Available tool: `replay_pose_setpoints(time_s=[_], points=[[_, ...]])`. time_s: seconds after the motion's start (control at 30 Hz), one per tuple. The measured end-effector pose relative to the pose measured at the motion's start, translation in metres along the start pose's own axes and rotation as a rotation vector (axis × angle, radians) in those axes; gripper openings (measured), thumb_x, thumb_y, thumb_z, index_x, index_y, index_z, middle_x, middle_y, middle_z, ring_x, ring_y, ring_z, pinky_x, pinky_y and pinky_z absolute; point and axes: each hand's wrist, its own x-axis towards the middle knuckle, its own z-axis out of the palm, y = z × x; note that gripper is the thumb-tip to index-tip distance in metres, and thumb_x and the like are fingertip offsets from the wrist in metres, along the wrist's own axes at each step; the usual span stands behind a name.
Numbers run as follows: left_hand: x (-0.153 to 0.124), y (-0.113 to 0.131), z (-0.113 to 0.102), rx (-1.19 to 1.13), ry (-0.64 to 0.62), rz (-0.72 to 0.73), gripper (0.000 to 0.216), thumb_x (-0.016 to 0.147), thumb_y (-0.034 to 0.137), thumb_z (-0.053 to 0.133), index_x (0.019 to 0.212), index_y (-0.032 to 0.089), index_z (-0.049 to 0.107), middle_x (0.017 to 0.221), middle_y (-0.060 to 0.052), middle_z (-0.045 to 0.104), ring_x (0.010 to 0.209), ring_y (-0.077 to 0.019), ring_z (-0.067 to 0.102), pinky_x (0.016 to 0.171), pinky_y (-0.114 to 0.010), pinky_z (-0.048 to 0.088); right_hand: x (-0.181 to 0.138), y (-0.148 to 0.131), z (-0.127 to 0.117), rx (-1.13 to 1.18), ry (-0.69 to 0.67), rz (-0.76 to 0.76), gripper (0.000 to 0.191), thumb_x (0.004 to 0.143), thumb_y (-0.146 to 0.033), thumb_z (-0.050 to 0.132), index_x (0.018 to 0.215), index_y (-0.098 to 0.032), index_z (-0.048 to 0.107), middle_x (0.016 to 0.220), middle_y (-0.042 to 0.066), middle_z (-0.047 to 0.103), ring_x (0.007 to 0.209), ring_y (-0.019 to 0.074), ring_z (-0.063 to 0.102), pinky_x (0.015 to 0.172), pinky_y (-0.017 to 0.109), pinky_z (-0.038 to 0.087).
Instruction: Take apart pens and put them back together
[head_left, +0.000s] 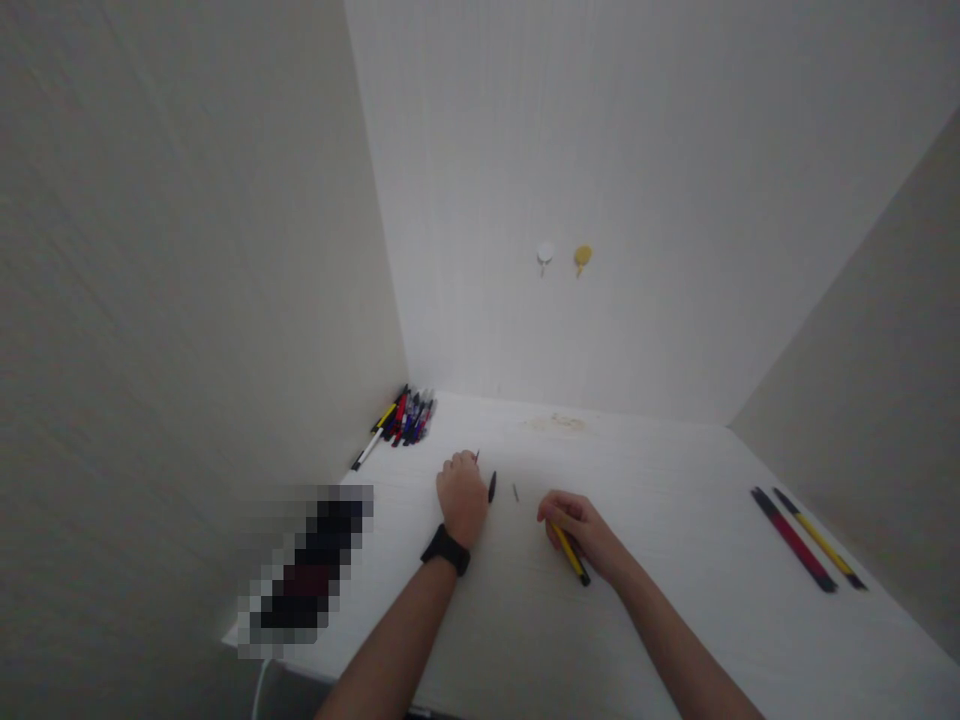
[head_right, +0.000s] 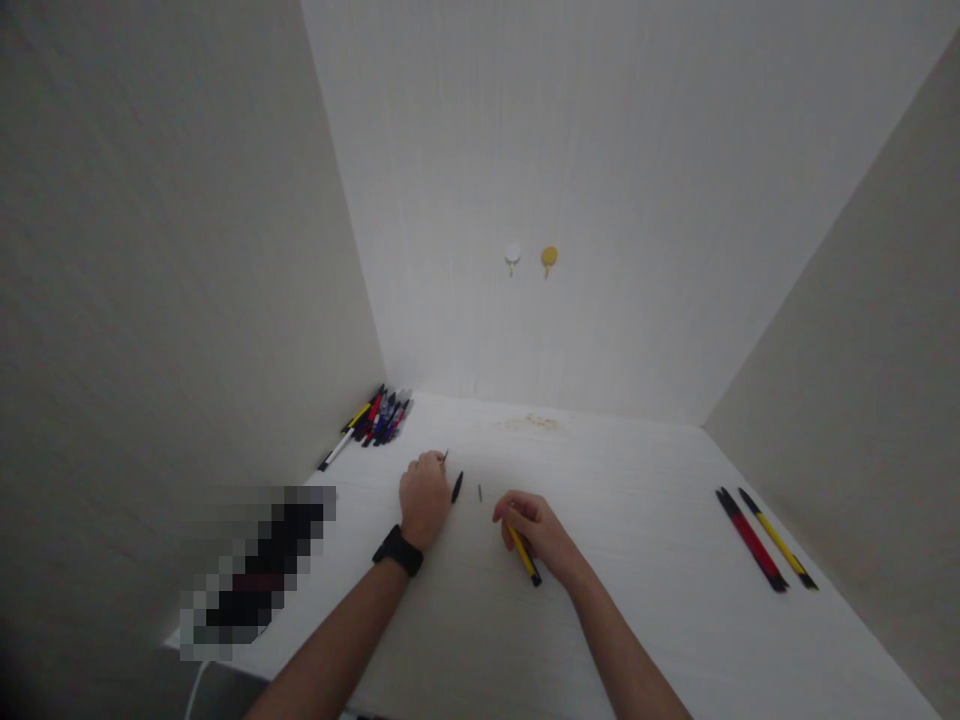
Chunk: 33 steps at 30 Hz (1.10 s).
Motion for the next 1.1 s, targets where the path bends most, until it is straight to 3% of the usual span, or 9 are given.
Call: replay_pose_setpoints(time_s=[0.13, 0.43, 0.57, 0.73, 0.83, 0.97, 1.1], points=[[-0.004, 0.001, 0.001, 0.119, -0.007, 0.016, 0.027, 0.094, 0.015, 0.028, 0.098, 0.014, 0.056, 0.096, -0.012, 0.058, 0.092, -0.0242, 0.052, 0.078, -0.036, 0.038, 0.001, 0.002, 0.000, -0.008, 0.014, 0.005, 0.035, 0.083, -0.052, 0.056, 0.080, -0.017, 0.058, 0.048, -0.005, 0.052, 0.034, 0.0064, 0.034, 0.036, 0.018, 0.022], [-0.006, 0.004, 0.002, 0.129, 0.012, 0.024, 0.026, 0.093, 0.015, 0.030, 0.100, 0.014, 0.054, 0.096, -0.012, 0.056, 0.092, -0.0253, 0.049, 0.080, -0.038, 0.036, 0.001, 0.003, 0.000, -0.008, 0.004, -0.007, 0.033, 0.084, -0.051, 0.055, 0.080, -0.017, 0.058, 0.049, -0.005, 0.052, 0.035, 0.0062, 0.035, 0.035, 0.018, 0.021], [-0.007, 0.005, 0.001, 0.102, 0.012, 0.013, 0.023, 0.093, 0.017, 0.033, 0.102, 0.014, 0.054, 0.096, -0.012, 0.056, 0.093, -0.0257, 0.050, 0.081, -0.038, 0.035, 0.000, 0.001, 0.000, -0.012, 0.000, 0.009, 0.034, 0.083, -0.051, 0.055, 0.081, -0.017, 0.058, 0.049, -0.005, 0.052, 0.034, 0.0056, 0.033, 0.035, 0.018, 0.021], [-0.002, 0.009, -0.004, -0.045, 0.113, 0.038, 0.025, 0.096, 0.024, 0.032, 0.108, 0.015, 0.052, 0.103, -0.012, 0.055, 0.096, -0.0255, 0.049, 0.083, -0.039, 0.035, 0.000, -0.004, 0.002, -0.007, 0.030, -0.040, 0.035, 0.086, -0.051, 0.053, 0.083, -0.017, 0.061, 0.049, -0.005, 0.046, 0.040, 0.0072, 0.032, 0.039, 0.020, 0.021], [0.000, 0.012, -0.008, -0.242, 0.177, 0.130, 0.025, 0.097, 0.028, 0.031, 0.106, 0.017, 0.052, 0.100, -0.009, 0.056, 0.094, -0.0226, 0.049, 0.085, -0.037, 0.036, -0.001, -0.006, 0.003, 0.062, 0.079, -0.077, 0.036, 0.087, -0.051, 0.052, 0.091, -0.017, 0.063, 0.053, -0.005, 0.041, 0.044, 0.0084, 0.033, 0.042, 0.022, 0.021], [-0.006, 0.015, -0.012, -0.501, 0.175, 0.383, 0.023, 0.097, 0.029, 0.034, 0.106, 0.018, 0.051, 0.096, -0.007, 0.057, 0.092, -0.0191, 0.051, 0.087, -0.034, 0.038, 0.000, -0.009, 0.001, 0.169, 0.153, -0.107, 0.038, 0.083, -0.047, 0.059, 0.108, -0.018, 0.059, 0.064, -0.002, 0.045, 0.054, 0.0110, 0.040, 0.046, 0.023, 0.028], [-0.010, 0.017, -0.011, -0.570, 0.107, 0.651, 0.025, 0.095, 0.032, 0.041, 0.114, 0.019, 0.050, 0.096, -0.007, 0.059, 0.091, -0.0195, 0.052, 0.087, -0.036, 0.040, 0.002, -0.004, -0.003, 0.249, 0.217, -0.150, 0.033, 0.080, -0.045, 0.065, 0.100, -0.023, 0.050, 0.061, -0.005, 0.047, 0.051, 0.0107, 0.040, 0.042, 0.021, 0.025]])
